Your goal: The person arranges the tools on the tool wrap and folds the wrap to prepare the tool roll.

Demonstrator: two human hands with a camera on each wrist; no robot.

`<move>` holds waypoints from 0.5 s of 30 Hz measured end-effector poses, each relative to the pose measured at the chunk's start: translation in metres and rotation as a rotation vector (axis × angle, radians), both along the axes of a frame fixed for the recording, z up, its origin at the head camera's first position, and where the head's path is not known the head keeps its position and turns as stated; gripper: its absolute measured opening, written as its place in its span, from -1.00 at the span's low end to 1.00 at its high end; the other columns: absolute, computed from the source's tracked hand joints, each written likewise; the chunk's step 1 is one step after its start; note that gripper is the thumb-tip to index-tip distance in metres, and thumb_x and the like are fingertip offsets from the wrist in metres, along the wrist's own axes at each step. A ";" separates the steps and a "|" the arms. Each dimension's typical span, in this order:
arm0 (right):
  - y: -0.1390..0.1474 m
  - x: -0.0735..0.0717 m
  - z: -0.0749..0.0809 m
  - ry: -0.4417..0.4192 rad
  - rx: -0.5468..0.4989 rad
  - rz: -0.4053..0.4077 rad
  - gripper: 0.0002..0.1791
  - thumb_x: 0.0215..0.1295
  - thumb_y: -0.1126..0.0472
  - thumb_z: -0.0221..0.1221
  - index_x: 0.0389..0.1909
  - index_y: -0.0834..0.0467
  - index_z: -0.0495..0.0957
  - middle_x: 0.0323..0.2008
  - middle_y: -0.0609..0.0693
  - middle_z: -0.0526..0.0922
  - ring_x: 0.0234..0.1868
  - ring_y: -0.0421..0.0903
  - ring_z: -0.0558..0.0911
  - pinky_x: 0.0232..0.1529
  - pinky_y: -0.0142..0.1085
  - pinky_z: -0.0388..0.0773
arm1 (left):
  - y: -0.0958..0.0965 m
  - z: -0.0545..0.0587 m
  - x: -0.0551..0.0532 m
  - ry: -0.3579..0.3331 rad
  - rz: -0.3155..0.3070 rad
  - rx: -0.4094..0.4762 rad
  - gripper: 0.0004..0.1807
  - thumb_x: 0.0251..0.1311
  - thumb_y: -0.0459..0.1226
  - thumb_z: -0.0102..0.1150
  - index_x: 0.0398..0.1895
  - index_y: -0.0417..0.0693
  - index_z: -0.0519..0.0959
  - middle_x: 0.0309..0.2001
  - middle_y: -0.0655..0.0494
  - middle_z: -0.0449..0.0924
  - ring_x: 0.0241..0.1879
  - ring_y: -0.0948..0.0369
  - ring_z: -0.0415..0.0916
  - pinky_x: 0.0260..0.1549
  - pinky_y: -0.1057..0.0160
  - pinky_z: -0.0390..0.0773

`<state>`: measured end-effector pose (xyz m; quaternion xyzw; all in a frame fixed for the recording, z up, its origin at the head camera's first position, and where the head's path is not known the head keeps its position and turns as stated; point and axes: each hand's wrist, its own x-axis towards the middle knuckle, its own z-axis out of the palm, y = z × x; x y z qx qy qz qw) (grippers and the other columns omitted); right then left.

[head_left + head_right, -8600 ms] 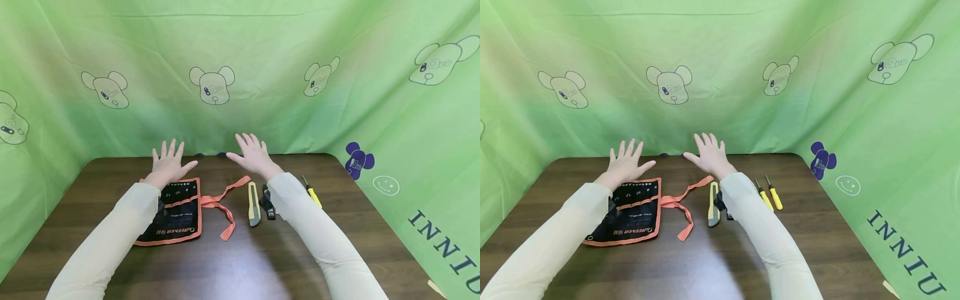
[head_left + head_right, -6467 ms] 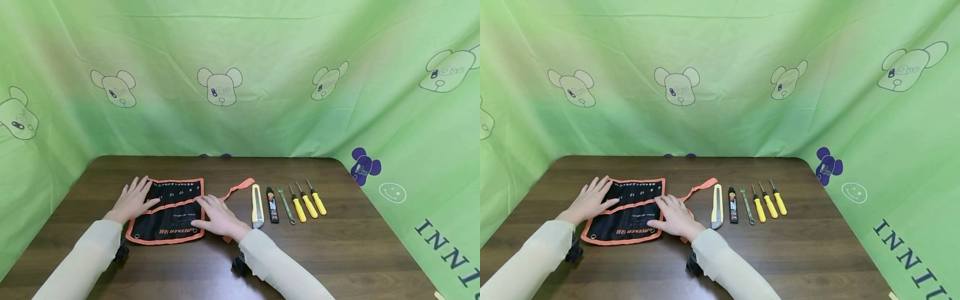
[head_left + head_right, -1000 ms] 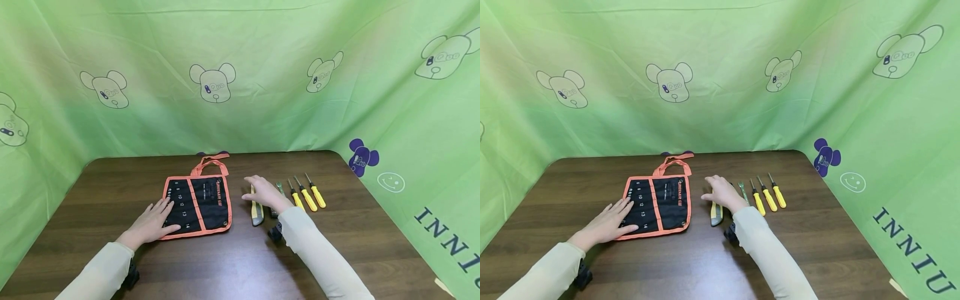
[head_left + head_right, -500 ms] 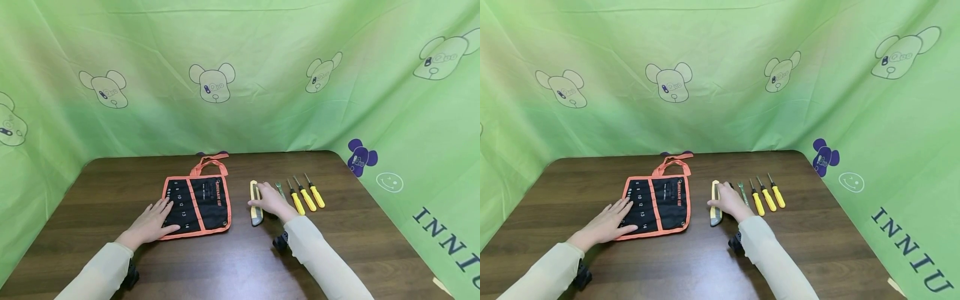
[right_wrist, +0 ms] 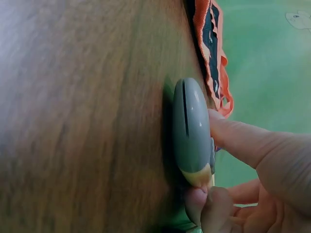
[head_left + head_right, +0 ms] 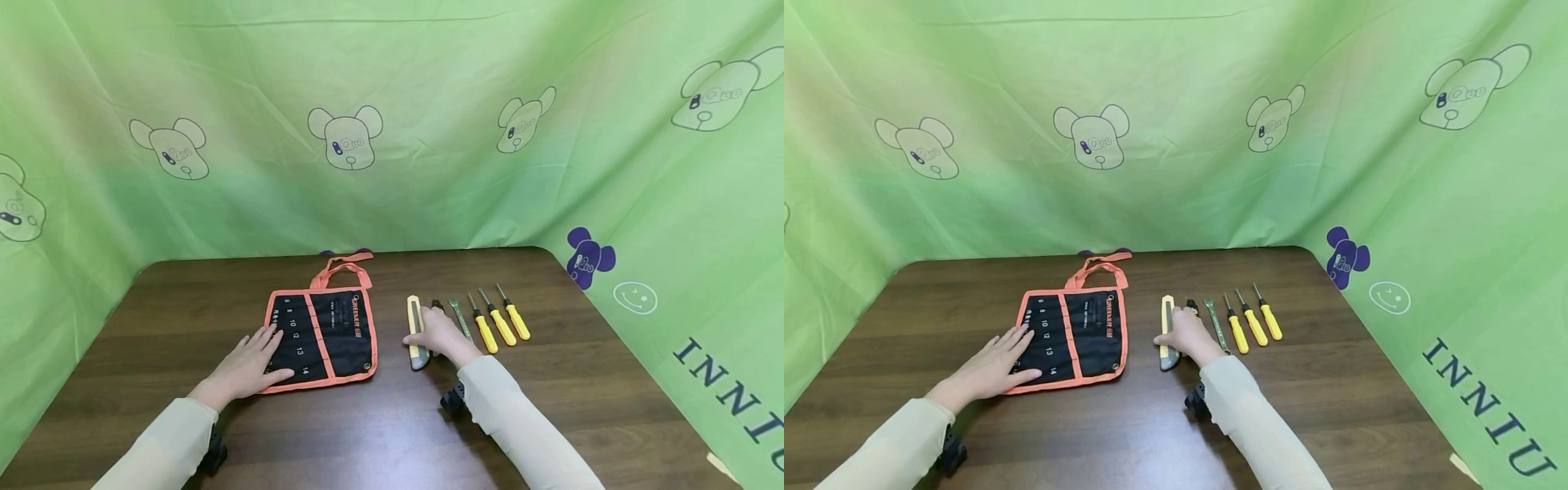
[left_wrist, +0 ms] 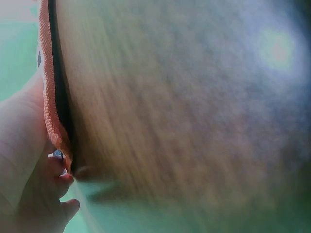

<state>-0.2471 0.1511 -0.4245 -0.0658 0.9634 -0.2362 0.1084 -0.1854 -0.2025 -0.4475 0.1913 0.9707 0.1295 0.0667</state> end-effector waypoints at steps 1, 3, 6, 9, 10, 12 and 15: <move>0.000 0.000 0.000 -0.008 -0.007 -0.007 -0.24 0.03 0.06 0.35 0.13 0.41 0.28 -0.20 0.24 0.44 -0.45 -0.03 0.54 -0.55 -0.25 0.51 | 0.000 0.000 0.000 0.002 -0.001 0.001 -0.06 0.14 0.22 0.00 0.32 -0.36 0.14 0.33 -0.34 0.03 0.31 -0.20 -0.06 0.17 -0.21 -0.02; -0.001 0.001 0.000 -0.027 -0.031 -0.018 -0.31 0.03 0.09 0.35 0.06 0.41 0.29 -0.36 0.16 0.44 -0.60 -0.06 0.52 -0.68 -0.28 0.48 | 0.000 0.000 0.000 0.006 -0.001 0.004 -0.07 0.15 0.21 0.00 0.32 -0.36 0.14 0.33 -0.34 0.03 0.31 -0.20 -0.06 0.17 -0.21 -0.02; -0.001 0.003 0.000 -0.050 -0.035 -0.024 -0.41 0.05 0.10 0.34 -0.04 0.37 0.32 -0.48 0.09 0.43 -0.66 -0.09 0.50 -0.70 -0.28 0.46 | 0.000 0.000 0.001 0.010 -0.002 0.006 -0.08 0.15 0.21 0.00 0.32 -0.36 0.15 0.32 -0.34 0.04 0.31 -0.20 -0.05 0.17 -0.21 -0.01; -0.002 0.003 0.000 -0.054 -0.027 -0.018 -0.54 0.06 0.11 0.34 -0.20 0.31 0.37 -0.54 0.07 0.46 -0.67 -0.10 0.50 -0.70 -0.29 0.45 | 0.000 0.000 0.001 0.010 -0.002 0.007 -0.07 0.14 0.21 0.00 0.32 -0.36 0.15 0.32 -0.34 0.04 0.31 -0.20 -0.05 0.17 -0.21 -0.01; -0.002 0.003 0.000 -0.054 -0.027 -0.019 -0.58 0.05 0.12 0.34 -0.26 0.29 0.37 -0.55 0.07 0.46 -0.68 -0.10 0.50 -0.71 -0.29 0.45 | 0.000 0.000 0.001 0.009 -0.002 0.007 -0.07 0.14 0.21 0.00 0.32 -0.36 0.15 0.32 -0.34 0.04 0.31 -0.20 -0.05 0.17 -0.21 -0.01; -0.003 0.002 -0.001 -0.050 -0.032 -0.017 -0.64 0.04 0.14 0.34 -0.36 0.25 0.38 -0.58 0.07 0.46 -0.70 -0.11 0.49 -0.73 -0.30 0.46 | 0.000 0.000 0.001 0.011 -0.002 0.006 -0.07 0.14 0.22 0.00 0.32 -0.36 0.15 0.32 -0.34 0.04 0.31 -0.20 -0.05 0.17 -0.21 -0.01; -0.003 0.002 -0.001 -0.055 -0.047 -0.019 -0.67 0.05 0.17 0.34 -0.47 0.22 0.36 -0.61 0.07 0.46 -0.72 -0.11 0.49 -0.75 -0.31 0.46 | 0.000 -0.001 0.000 0.013 -0.002 0.003 -0.07 0.15 0.22 -0.01 0.32 -0.36 0.15 0.32 -0.34 0.04 0.31 -0.20 -0.06 0.17 -0.21 -0.01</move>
